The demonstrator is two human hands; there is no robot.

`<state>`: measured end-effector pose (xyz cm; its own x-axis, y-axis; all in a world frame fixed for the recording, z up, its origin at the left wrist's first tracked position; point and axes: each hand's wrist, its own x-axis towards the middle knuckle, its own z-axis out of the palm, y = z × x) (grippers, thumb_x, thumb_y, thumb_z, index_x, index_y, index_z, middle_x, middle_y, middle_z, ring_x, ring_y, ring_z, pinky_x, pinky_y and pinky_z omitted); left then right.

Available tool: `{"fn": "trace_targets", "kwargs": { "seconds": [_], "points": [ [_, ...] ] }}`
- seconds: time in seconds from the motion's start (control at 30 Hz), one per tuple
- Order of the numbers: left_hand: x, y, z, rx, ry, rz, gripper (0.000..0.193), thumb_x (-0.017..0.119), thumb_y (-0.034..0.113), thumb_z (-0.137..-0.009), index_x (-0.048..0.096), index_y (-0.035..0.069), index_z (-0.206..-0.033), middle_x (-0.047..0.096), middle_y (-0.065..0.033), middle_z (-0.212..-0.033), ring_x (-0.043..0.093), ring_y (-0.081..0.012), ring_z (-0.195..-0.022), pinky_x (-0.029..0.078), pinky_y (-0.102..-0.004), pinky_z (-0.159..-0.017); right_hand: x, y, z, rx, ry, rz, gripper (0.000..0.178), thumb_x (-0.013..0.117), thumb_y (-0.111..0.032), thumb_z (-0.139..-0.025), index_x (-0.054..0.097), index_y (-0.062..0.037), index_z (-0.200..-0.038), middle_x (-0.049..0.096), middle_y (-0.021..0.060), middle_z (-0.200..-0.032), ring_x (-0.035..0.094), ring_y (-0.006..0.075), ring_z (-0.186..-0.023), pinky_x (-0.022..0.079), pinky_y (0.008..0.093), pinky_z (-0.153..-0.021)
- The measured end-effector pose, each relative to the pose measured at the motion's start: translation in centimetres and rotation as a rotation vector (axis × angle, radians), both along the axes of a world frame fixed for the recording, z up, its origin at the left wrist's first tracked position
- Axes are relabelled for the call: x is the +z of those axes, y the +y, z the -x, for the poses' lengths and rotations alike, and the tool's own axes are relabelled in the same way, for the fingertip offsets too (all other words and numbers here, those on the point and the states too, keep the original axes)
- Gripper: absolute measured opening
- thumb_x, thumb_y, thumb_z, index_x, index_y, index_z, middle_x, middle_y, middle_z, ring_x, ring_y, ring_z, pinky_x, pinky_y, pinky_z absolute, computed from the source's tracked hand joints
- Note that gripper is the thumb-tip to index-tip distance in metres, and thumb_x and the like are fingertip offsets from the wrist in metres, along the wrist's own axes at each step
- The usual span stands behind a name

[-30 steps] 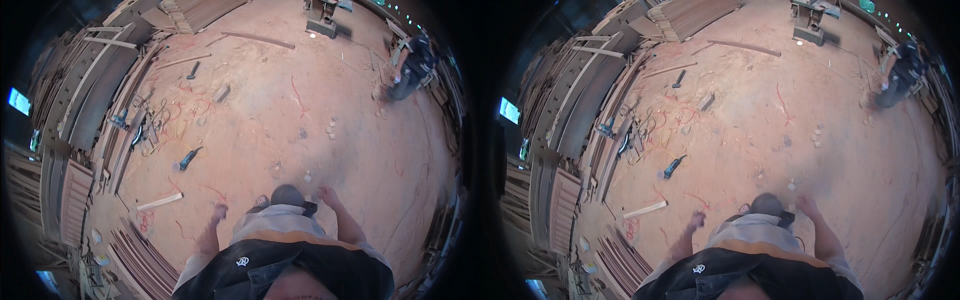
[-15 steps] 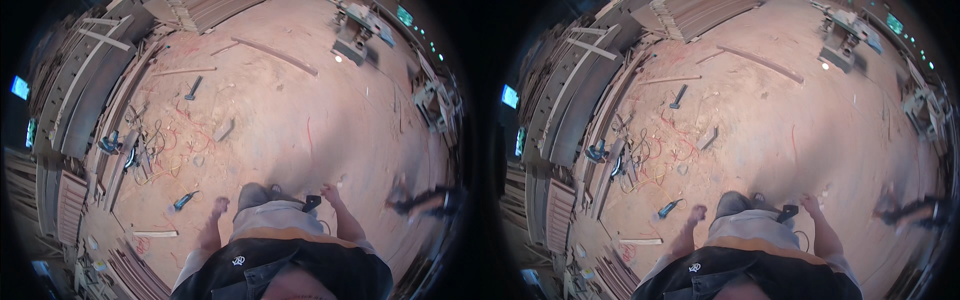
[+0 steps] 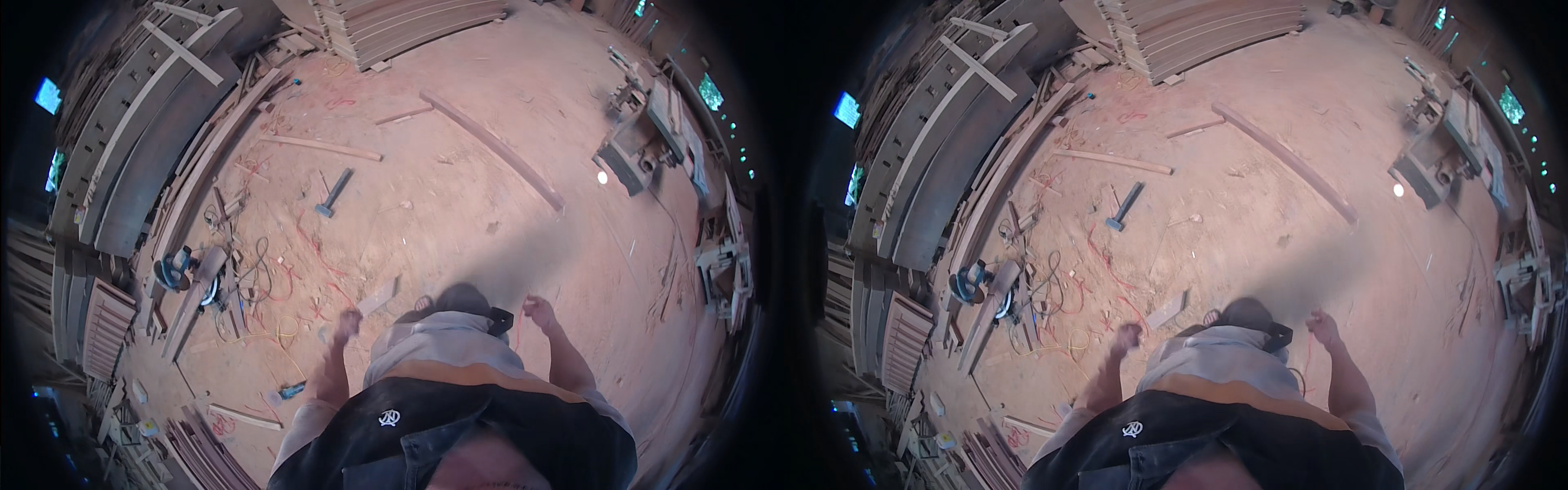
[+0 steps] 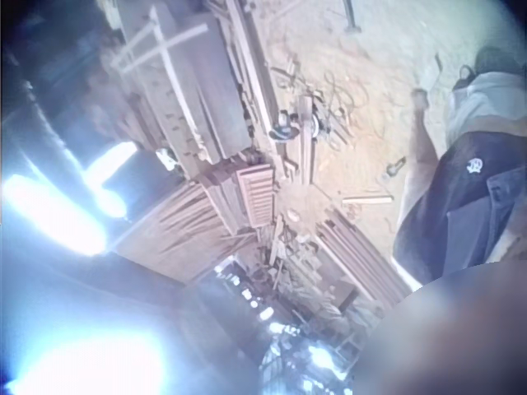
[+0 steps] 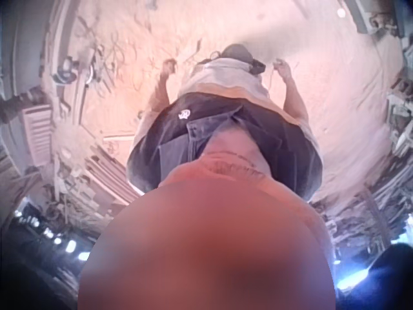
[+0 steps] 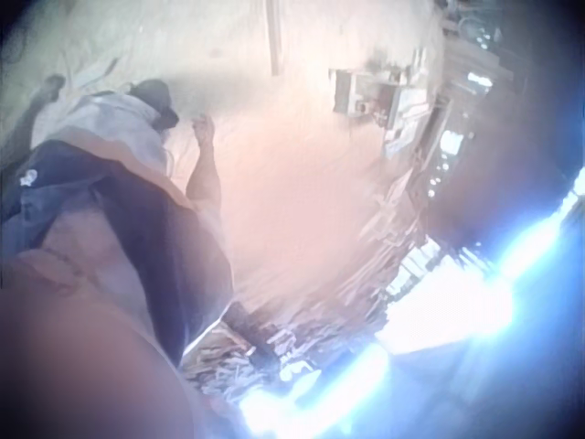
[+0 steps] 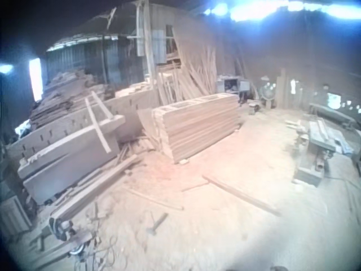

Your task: The person picks up and moves various wooden planks and offcuts in a cluttered workshop. They use a tape measure to check the length of a plank and briefly interact with another person who is working on a separate piece of wood.

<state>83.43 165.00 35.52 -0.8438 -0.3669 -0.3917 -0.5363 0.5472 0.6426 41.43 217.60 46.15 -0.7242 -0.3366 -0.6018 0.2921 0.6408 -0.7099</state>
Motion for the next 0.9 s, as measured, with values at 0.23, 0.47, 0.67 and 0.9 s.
{"fn": "trace_targets", "kwargs": {
  "seconds": [0.23, 0.47, 0.67, 0.9],
  "points": [
    [13.6, -24.4, 33.7, 0.72, 0.267, -0.333, 0.034, 0.068, 0.027, -0.091, 0.067, 0.004, -0.117, 0.06, 0.0012, -0.079, 0.056, -0.008, -0.063, 0.047, -0.0262, -0.055, -8.2, -10.8, 12.8, -0.121, -0.407, -0.084, 0.057, 0.078, -0.017, -0.088, 0.059, 0.007, -0.136, 0.074, 0.0173, -0.099, 0.075, 0.0255, -0.081, 0.058, 0.034, -0.071],
    [5.3, -34.1, 42.9, 0.813, 0.228, -0.606, 0.04, 0.068, 0.039, -0.093, 0.065, 0.002, -0.108, 0.061, -0.0018, -0.079, 0.061, -0.0115, -0.064, 0.051, -0.0274, -0.054, -10.1, -33.7, 43.1, -0.1, -0.186, 0.045, 0.05, 0.069, -0.013, -0.091, 0.059, 0.0002, -0.139, 0.076, 0.0128, -0.096, 0.073, 0.0196, -0.08, 0.055, 0.0334, -0.067],
    [5.5, -34.8, 45.1, 1.092, -0.136, -0.753, 0.019, 0.065, 0.025, -0.091, 0.068, 0.006, -0.092, 0.056, -0.0041, -0.072, 0.058, -0.017, -0.059, 0.054, -0.0358, -0.054, 3.2, -63.2, 68.3, 0.414, 0.195, 0.034, 0.052, 0.072, -0.017, -0.094, 0.056, -0.0017, -0.14, 0.071, 0.0045, -0.105, 0.066, 0.0137, -0.094, 0.052, 0.0301, -0.084],
    [-0.9, -51.4, 54.8, 0.749, -0.107, -0.625, 0.013, 0.063, 0.013, -0.088, 0.061, 0.004, -0.079, 0.054, -0.0052, -0.073, 0.059, -0.0183, -0.06, 0.054, -0.0373, -0.054, 5.3, -91.4, 80.9, 0.389, 0.201, 0.373, 0.046, 0.073, -0.014, -0.093, 0.061, -0.0038, -0.136, 0.068, -0.0014, -0.107, 0.063, 0.0102, -0.095, 0.052, 0.0286, -0.083]
  ]
}}
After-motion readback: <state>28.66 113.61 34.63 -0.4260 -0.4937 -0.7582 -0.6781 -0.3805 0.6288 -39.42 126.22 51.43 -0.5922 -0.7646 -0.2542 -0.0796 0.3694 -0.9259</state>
